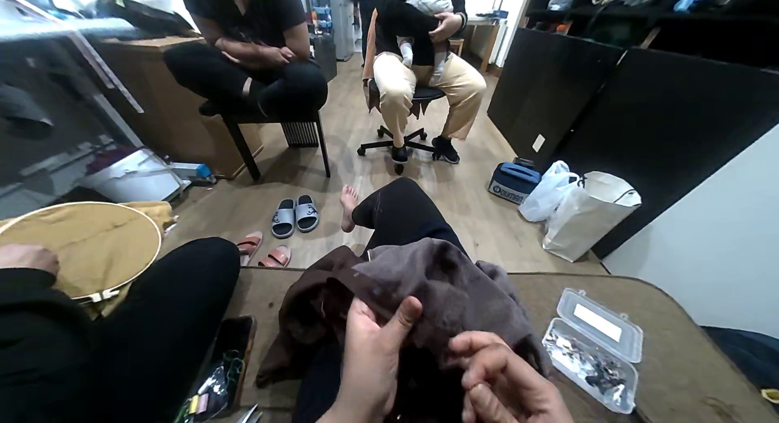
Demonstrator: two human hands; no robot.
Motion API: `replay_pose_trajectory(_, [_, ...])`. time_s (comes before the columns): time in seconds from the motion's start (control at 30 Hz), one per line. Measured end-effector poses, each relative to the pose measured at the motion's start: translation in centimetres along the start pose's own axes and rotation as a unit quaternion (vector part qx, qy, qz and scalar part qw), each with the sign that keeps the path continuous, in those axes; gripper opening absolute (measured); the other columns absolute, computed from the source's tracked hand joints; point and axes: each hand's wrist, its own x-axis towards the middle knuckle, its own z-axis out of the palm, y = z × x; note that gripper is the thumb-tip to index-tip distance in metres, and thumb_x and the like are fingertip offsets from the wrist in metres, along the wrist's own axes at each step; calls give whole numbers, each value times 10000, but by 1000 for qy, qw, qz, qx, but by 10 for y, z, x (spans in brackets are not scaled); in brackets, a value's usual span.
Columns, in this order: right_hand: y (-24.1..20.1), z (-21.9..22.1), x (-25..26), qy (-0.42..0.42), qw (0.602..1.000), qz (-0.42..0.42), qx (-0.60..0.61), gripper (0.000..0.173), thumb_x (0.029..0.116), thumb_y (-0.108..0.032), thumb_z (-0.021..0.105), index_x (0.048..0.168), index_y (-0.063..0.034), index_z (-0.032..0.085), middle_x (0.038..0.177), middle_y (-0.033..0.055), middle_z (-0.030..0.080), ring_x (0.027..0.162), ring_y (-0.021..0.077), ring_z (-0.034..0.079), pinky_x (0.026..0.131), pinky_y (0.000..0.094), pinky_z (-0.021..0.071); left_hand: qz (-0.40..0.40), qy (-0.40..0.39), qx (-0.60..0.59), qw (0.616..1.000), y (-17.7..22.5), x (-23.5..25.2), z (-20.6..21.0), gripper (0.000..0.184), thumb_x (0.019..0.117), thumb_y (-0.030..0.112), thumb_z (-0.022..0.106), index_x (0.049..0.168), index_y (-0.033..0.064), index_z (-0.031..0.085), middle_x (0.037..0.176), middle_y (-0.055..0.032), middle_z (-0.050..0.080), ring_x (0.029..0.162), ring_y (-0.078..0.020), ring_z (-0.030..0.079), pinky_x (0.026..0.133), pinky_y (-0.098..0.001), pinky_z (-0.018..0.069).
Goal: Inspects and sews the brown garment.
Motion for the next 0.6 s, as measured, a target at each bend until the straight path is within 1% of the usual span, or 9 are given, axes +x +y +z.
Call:
replay_pose_trajectory(0.07, [3, 4, 3, 26, 1000, 5, -12, 64, 1009, -162, 641, 1000, -106, 671, 1188, -10, 581, 888, -13, 648, 708, 186, 606, -2, -5, -19, 1000, -1, -6, 3, 425, 848, -38, 762, 1186, -44, 503, 950, -92, 740, 860, -151, 753, 796, -322, 647])
replay_pose_trajectory(0.17, [10, 3, 10, 37, 999, 3, 30, 32, 1004, -171, 650, 1023, -176, 674, 1049, -104, 635, 842, -31, 635, 713, 182, 583, 4, -11, -25, 1000, -1, -10, 5, 413, 841, -47, 768, 1166, -35, 514, 937, -80, 745, 848, -140, 753, 795, -315, 646])
replay_pose_trajectory(0.23, [14, 4, 12, 51, 998, -23, 26, 44, 1000, -138, 646, 1008, -182, 648, 942, -138, 665, 793, -49, 637, 704, 165, 571, 9, -11, -28, 999, -2, -11, 5, 402, 837, -66, 762, 1157, -31, 520, 928, -78, 746, 841, -137, 753, 788, -309, 645])
replay_pose_trajectory(0.27, [17, 5, 12, 67, 997, -44, 4, 49, 1001, -133, 642, 992, -178, 624, 919, -146, 652, 799, -65, 625, 713, 142, 559, 10, -12, -32, 999, -3, -11, 5, 403, 836, -74, 759, 1156, -29, 519, 932, -77, 746, 842, -138, 752, 792, -308, 643])
replay_pose_trajectory(0.33, [20, 6, 12, 99, 990, -82, -48, 57, 1001, -197, 650, 961, -193, 609, 908, -162, 624, 847, -99, 600, 759, 95, 529, 7, -3, -38, 999, -3, -12, 7, 401, 826, -112, 742, 1149, -24, 521, 928, -71, 748, 838, -140, 753, 790, -311, 644])
replay_pose_trajectory(0.4, [20, 6, 11, 116, 980, -124, -108, 87, 1005, -235, 644, 948, -185, 602, 899, -148, 607, 865, -120, 582, 783, 64, 502, 5, 10, -49, 999, -1, -14, 9, 404, 819, -150, 722, 1146, -23, 523, 927, -70, 751, 842, -146, 757, 789, -323, 648])
replay_pose_trajectory(0.47, [17, 7, 11, 119, 971, -153, -139, 104, 1003, -231, 649, 941, -161, 604, 885, -116, 603, 847, -114, 580, 774, 60, 498, -3, 14, -62, 998, 4, -16, 11, 397, 825, -169, 704, 1152, -29, 528, 937, -83, 753, 849, -161, 759, 793, -338, 650])
replay_pose_trajectory(0.53, [16, 6, 12, 113, 967, -172, -152, 101, 1003, -213, 650, 940, -146, 608, 879, -85, 591, 832, -96, 578, 766, 64, 498, -28, 15, -68, 997, 10, -16, 12, 380, 852, -176, 664, 1170, -23, 521, 949, -90, 749, 855, -165, 756, 798, -342, 647])
replay_pose_trajectory(0.6, [17, 3, 12, 110, 961, -188, -169, 83, 998, -191, 645, 944, -139, 609, 874, -66, 586, 830, -77, 576, 765, 73, 490, -62, 13, -70, 995, 14, -16, 12, 365, 882, -158, 642, 1184, 1, 511, 947, -81, 751, 837, -170, 759, 772, -348, 652])
